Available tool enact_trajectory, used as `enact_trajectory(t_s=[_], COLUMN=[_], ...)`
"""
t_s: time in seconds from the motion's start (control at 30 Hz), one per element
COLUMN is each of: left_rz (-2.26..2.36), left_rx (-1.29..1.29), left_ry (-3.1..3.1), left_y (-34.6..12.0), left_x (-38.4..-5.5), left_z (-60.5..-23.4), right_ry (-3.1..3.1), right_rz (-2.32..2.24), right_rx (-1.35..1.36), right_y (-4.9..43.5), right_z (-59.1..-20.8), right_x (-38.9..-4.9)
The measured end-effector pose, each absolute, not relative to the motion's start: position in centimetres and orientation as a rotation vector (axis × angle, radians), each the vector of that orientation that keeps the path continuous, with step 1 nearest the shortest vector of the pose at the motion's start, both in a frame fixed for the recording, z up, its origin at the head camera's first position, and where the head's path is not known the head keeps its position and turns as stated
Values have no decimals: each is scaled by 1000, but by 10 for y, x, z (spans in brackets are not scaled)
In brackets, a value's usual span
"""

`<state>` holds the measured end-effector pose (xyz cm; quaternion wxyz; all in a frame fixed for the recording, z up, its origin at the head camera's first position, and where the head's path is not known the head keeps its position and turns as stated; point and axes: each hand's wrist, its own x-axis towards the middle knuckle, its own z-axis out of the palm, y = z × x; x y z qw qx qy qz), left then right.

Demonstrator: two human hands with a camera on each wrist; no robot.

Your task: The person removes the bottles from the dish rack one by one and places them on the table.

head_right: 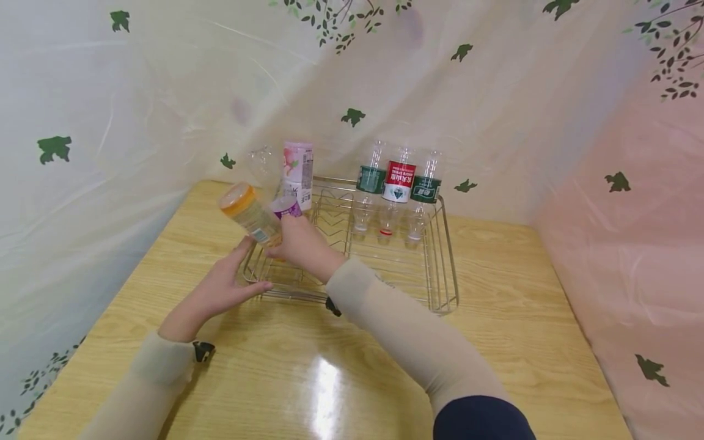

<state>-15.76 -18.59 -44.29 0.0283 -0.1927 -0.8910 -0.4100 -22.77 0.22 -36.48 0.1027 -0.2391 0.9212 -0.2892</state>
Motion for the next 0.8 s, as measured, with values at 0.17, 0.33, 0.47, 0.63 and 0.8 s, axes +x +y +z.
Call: enact_trajectory(t_s=[0.17,0.33,0.47,0.63,0.8], left_rz=[-1269,-1252,-1239,-1213,-1196], left_rx=[-612,-591,-564,-530,-501], left_ry=[-2743,-2762,-2789,-2829,-2855], left_y=[-185,-185,-185,-185,-186], left_x=[-157,-156,-155,-154,-153], left_z=[-443,-442,-442,-441,-440], right_ry=[2706,2699,2703,2712,2765], right_rz=[-893,-937,-959,-994,-974], right_rx=[-691,-686,-698,-683,-663], right_y=[3,5,8,13,16], right_z=[-367,-367,-365,-360,-350], right_x=[-227,-226,-226,-224,-221])
